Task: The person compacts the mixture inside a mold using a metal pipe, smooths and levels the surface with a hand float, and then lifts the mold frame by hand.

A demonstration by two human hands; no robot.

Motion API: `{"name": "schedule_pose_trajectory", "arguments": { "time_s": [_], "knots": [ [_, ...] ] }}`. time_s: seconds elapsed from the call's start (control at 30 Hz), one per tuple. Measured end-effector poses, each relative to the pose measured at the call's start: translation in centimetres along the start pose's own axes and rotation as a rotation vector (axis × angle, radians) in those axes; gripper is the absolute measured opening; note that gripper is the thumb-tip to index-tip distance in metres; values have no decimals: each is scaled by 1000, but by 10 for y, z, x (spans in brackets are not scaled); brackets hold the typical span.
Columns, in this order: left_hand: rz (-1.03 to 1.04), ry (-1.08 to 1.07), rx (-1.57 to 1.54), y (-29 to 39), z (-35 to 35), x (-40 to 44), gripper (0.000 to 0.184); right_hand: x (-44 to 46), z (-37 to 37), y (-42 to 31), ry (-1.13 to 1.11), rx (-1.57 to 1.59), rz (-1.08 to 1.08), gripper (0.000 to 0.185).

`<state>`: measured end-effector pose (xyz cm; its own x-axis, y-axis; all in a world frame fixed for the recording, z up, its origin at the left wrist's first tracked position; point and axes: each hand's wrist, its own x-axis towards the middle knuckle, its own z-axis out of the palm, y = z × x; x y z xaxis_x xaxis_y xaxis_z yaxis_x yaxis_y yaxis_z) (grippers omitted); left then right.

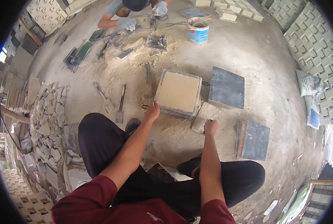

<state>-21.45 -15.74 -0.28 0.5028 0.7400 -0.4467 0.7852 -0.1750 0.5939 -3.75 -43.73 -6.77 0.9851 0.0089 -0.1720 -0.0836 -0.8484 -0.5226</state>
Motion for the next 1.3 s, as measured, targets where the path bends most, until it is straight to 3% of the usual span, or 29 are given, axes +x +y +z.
{"name": "schedule_pose_trajectory", "arguments": {
  "time_s": [0.07, 0.2, 0.27, 0.33, 0.43, 0.53, 0.67, 0.73, 0.87, 0.93, 1.0, 1.03, 1.17, 1.23, 1.3],
  "knots": [
    [1, -6, 5, -1, -4, 2, 58, -12, -5, -25, 316, -18, -306, 42],
    [-13, -112, 12, -2, -8, 3, 60, -26, 2, -85, 136, 223, -381, 51],
    [-10, -120, 9, 3, -12, 8, 61, -57, -15, -127, -205, 285, -219, 62],
    [6, -138, 34, -6, -6, 14, 64, -48, 36, -116, 106, 268, -300, 65],
    [36, -85, -178, -12, 2, 28, 66, -46, 12, -120, -82, 275, -231, 64],
    [-110, -280, -381, -6, -14, 31, 68, -46, 2, -133, -96, 214, -154, 61],
    [-171, -204, -586, 1, -29, 8, 64, -50, -9, -136, -155, 72, -107, 58],
    [-52, -86, -579, -20, -11, 33, 62, -40, -8, -133, -217, 2, -98, 60],
    [-81, -12, -478, -27, -2, 46, 60, -37, -2, -132, -91, 49, -45, 59],
    [-128, -257, -524, -19, -19, 37, 61, -7, 14, -104, -169, 133, -2, 60],
    [-87, -236, -377, -4, -30, 35, 60, 2, 15, -101, -264, 178, 62, 59],
    [-59, -224, -220, -3, -29, 33, 61, -12, -2, -113, -238, 79, -51, 57],
    [96, -152, -74, -6, -15, 57, 60, -34, -21, -139, -207, 65, -159, 57],
    [109, 30, -148, -17, -9, 55, 59, -38, -10, -128, 84, 162, -402, 60],
    [206, -4, 49, -38, -12, 48, 57, -49, -12, -119, 19, 128, -291, 59]
  ]
}}
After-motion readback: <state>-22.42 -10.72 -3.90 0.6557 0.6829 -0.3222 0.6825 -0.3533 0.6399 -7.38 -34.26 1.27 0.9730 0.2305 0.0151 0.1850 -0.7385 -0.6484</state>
